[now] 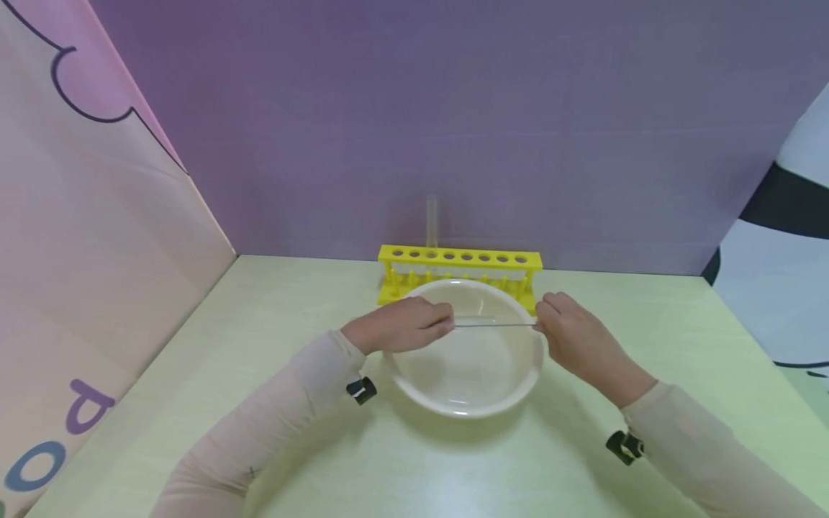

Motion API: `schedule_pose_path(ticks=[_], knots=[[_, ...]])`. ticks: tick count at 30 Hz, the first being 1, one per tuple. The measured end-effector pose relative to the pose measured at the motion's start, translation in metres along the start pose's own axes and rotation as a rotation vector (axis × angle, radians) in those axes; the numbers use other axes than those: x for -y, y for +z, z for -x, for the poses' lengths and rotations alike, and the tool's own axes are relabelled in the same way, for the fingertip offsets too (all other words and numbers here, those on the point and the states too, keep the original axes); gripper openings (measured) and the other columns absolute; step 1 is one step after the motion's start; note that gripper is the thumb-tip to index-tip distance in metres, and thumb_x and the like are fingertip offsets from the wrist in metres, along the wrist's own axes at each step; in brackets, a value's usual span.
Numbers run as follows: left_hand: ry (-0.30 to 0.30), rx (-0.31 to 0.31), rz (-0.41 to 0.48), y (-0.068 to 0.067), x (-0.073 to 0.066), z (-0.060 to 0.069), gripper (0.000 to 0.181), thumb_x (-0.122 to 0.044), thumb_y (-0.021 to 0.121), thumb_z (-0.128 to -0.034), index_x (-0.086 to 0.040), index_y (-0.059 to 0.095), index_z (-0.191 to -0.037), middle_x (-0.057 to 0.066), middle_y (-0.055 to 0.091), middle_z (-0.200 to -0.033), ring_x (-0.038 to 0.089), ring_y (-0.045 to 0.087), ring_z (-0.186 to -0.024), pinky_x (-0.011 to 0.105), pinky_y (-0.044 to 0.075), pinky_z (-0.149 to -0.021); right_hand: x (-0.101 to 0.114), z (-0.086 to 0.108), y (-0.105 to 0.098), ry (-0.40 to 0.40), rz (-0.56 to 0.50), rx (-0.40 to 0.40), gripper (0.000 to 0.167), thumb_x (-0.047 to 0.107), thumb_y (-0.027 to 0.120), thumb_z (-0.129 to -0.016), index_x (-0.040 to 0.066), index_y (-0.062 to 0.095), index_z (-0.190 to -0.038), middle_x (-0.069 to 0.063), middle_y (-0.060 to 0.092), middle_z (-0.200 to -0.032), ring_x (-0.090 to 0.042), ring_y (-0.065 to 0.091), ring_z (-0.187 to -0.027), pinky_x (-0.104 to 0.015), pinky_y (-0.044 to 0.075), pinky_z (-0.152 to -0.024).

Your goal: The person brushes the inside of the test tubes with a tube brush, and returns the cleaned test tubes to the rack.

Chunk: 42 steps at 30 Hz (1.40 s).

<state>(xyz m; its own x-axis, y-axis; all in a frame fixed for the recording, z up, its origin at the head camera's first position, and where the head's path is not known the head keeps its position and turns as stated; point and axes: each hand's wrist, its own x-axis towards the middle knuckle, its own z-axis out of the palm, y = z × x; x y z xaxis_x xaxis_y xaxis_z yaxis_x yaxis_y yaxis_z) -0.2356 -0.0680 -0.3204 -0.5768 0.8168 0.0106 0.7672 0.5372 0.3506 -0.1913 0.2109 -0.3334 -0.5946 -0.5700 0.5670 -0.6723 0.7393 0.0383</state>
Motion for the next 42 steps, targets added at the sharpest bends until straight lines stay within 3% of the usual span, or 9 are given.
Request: schedule_pose_path(ticks=[8,16,25,33,42], knots=[[0.002,-0.010,-0.017,0.001,-0.002,0.001,0.016,-0.025,0.040,-0.1021,-0.015,0.050,-0.095,-0.006,0.041,-0.065,0.010,0.043,-0.061,0.024,0.037,-0.062,-0.002,0.001,-0.004,-0.014,-0.018,-0.005,0.034,-0.012,0.075,-0.066,0.007,0.047,-0.069,-0.001,0.042,-0.069,-0.017,0.040,-0.065,-0.031,0.041,-0.056],[0.012,0.005,0.004,0.000,-0.001,0.001,0.023,-0.025,0.039,-0.1026,-0.009,0.055,-0.105,-0.004,0.047,-0.069,0.011,0.046,-0.066,0.026,0.041,-0.066,-0.006,0.005,-0.004,-0.037,0.011,-0.031,0.033,-0.012,0.074,-0.066,0.006,0.047,-0.069,-0.003,0.042,-0.069,-0.018,0.041,-0.066,-0.032,0.043,-0.056],[0.003,0.025,0.041,0.000,0.003,0.002,0.021,-0.027,0.038,-0.1027,-0.012,0.053,-0.098,-0.005,0.043,-0.067,0.009,0.043,-0.063,0.025,0.039,-0.063,-0.010,0.010,-0.005,-0.065,0.020,-0.053,0.030,-0.012,0.072,-0.067,0.004,0.047,-0.070,-0.003,0.041,-0.068,-0.019,0.041,-0.065,-0.031,0.042,-0.056],[-0.009,0.025,0.022,0.001,0.004,0.003,0.018,-0.027,0.039,-0.1025,-0.015,0.050,-0.096,-0.005,0.042,-0.067,0.009,0.042,-0.062,0.025,0.038,-0.062,-0.013,0.012,-0.006,-0.071,0.010,-0.046,0.030,-0.011,0.072,-0.067,0.005,0.047,-0.070,-0.002,0.042,-0.069,-0.018,0.041,-0.066,-0.031,0.043,-0.056],[-0.036,0.005,-0.019,-0.002,-0.001,0.004,0.022,-0.023,0.042,-0.1016,-0.007,0.056,-0.106,-0.003,0.052,-0.075,0.011,0.046,-0.066,0.026,0.041,-0.064,-0.014,0.010,-0.011,-0.067,0.005,-0.066,0.033,-0.010,0.075,-0.066,0.007,0.048,-0.071,-0.001,0.045,-0.070,-0.016,0.043,-0.066,-0.031,0.043,-0.056]])
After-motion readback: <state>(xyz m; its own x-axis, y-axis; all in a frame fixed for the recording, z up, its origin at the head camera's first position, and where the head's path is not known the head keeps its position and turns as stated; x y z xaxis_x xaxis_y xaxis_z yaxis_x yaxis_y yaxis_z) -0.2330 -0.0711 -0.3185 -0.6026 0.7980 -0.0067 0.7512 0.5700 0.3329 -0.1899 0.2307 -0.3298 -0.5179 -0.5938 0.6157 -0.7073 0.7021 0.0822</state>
